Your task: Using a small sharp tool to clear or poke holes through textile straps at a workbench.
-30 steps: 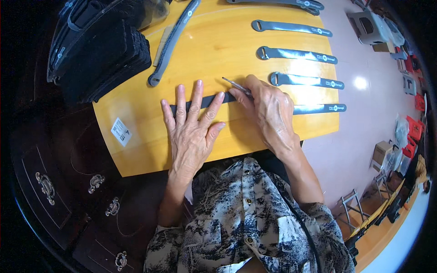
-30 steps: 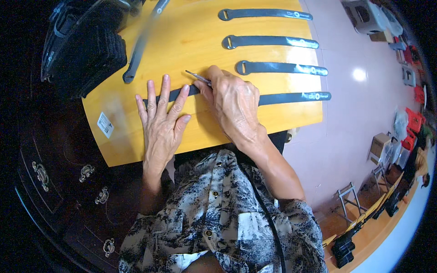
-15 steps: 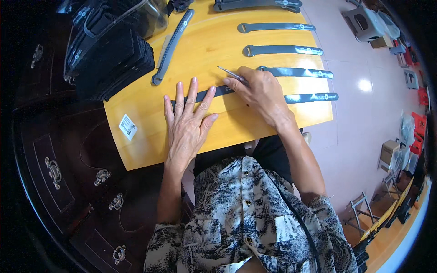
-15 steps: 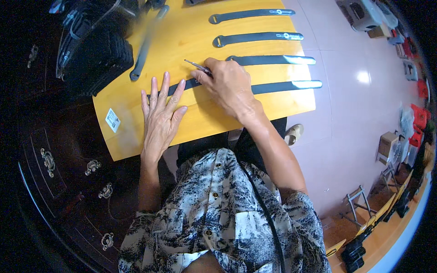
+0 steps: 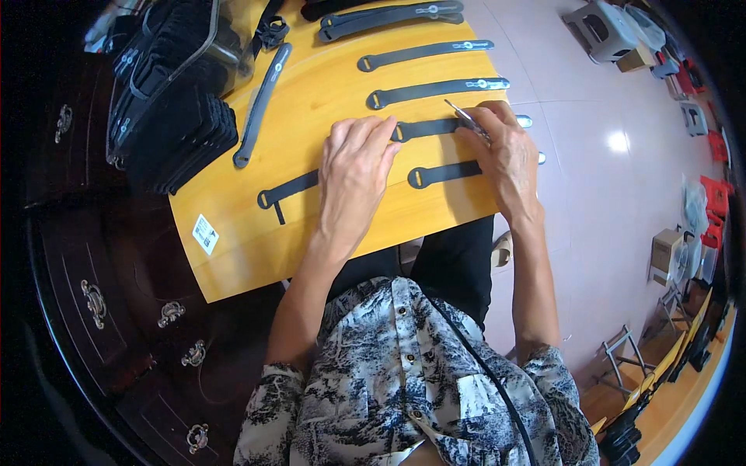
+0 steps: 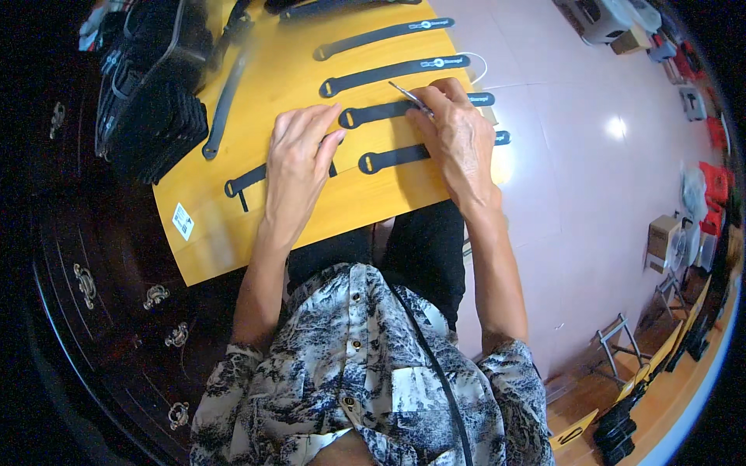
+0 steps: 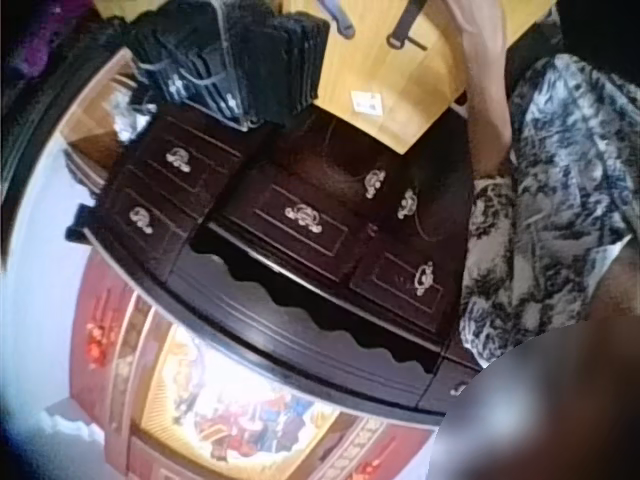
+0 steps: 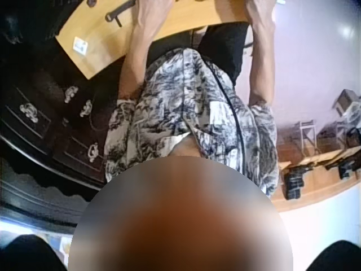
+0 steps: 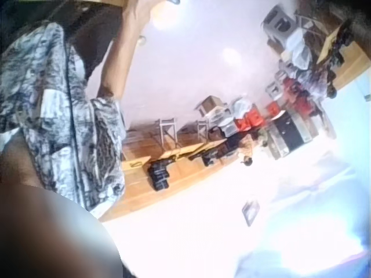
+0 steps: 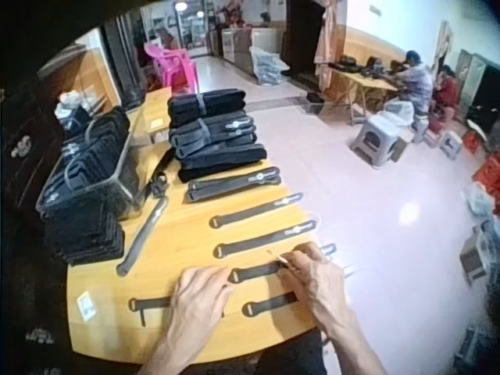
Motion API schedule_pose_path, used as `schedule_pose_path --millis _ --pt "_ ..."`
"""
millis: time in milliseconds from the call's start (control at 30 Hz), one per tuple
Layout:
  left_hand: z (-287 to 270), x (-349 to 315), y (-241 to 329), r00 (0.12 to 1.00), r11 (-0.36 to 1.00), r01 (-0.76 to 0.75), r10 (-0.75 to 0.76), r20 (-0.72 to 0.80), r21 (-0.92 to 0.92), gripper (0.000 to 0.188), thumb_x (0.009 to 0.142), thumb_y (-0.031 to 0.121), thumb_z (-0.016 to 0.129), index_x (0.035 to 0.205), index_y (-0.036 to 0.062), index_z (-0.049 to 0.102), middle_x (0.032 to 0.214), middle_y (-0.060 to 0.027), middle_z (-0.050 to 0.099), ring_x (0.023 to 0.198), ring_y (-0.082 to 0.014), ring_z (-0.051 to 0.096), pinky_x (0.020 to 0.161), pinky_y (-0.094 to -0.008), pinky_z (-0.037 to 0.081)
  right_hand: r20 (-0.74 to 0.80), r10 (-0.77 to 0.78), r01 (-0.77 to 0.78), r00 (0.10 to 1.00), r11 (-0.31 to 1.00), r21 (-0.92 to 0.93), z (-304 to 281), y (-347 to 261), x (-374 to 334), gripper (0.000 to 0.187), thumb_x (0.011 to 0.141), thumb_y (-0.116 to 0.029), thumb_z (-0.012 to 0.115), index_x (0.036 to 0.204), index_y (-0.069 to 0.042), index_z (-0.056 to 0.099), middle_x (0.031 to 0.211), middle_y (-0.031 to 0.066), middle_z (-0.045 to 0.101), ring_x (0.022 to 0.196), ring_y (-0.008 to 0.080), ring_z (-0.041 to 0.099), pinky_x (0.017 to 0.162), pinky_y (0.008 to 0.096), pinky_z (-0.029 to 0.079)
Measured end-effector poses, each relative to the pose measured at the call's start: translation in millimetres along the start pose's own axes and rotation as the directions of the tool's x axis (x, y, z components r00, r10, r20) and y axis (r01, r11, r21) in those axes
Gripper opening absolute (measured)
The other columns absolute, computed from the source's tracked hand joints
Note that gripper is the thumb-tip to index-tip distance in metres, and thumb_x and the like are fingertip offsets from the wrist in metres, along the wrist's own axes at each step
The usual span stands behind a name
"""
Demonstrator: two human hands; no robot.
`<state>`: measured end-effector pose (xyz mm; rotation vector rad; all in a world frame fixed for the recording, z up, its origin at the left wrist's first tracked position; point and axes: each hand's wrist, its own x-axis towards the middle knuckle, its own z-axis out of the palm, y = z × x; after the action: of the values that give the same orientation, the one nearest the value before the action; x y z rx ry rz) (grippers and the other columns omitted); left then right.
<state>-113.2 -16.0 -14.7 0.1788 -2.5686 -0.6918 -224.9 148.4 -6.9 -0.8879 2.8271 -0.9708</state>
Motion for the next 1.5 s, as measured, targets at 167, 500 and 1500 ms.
schedule_pose_path --millis 167,500,1500 --pt "13.4 13.5 1.6 0.995 0.999 0.026 -0.030 0.100 0.041 0.029 0.077 0.005 0.068 0.105 0.0003 0.062 0.095 -0.0114 0.058 0.091 -0.0291 0.052 0.081 -0.0381 0.044 0.019 -0.025 0.025 0.999 1.000 -0.015 5.3 9.5 2.0 0.018 0.080 -0.013 0.066 0.096 -0.005 0.065 0.105 0.0092 0.061 0.082 0.0294 0.065 0.073 0.0375 0.052" --pt "10.6 19.9 -4.7 0.992 0.994 0.019 -0.005 0.123 -0.111 0.019 0.075 0.005 0.069 0.091 0.0048 0.058 0.087 -0.0071 0.059 0.090 -0.0283 0.052 0.079 -0.0360 0.044 0.073 0.037 -0.046 0.997 0.991 0.123 -18.1 10.9 2.2 0.016 0.077 -0.013 0.068 0.089 -0.005 0.062 0.085 0.0088 0.063 0.077 0.0285 0.064 0.068 0.0372 0.050" --pt "-102.7 -111.2 -36.0 0.606 0.319 0.633 -0.771 0.194 -0.706 0.016 0.086 -0.001 0.061 0.102 -0.0032 0.064 0.086 -0.0062 0.062 0.073 -0.0076 0.059 0.063 -0.0206 0.048 0.471 0.353 -0.545 0.808 0.752 0.372 -29.7 -58.2 -30.8 0.019 0.083 -0.019 0.071 0.087 -0.002 0.063 0.072 -0.0004 0.061 0.070 0.0063 0.053 0.067 0.0196 0.039"
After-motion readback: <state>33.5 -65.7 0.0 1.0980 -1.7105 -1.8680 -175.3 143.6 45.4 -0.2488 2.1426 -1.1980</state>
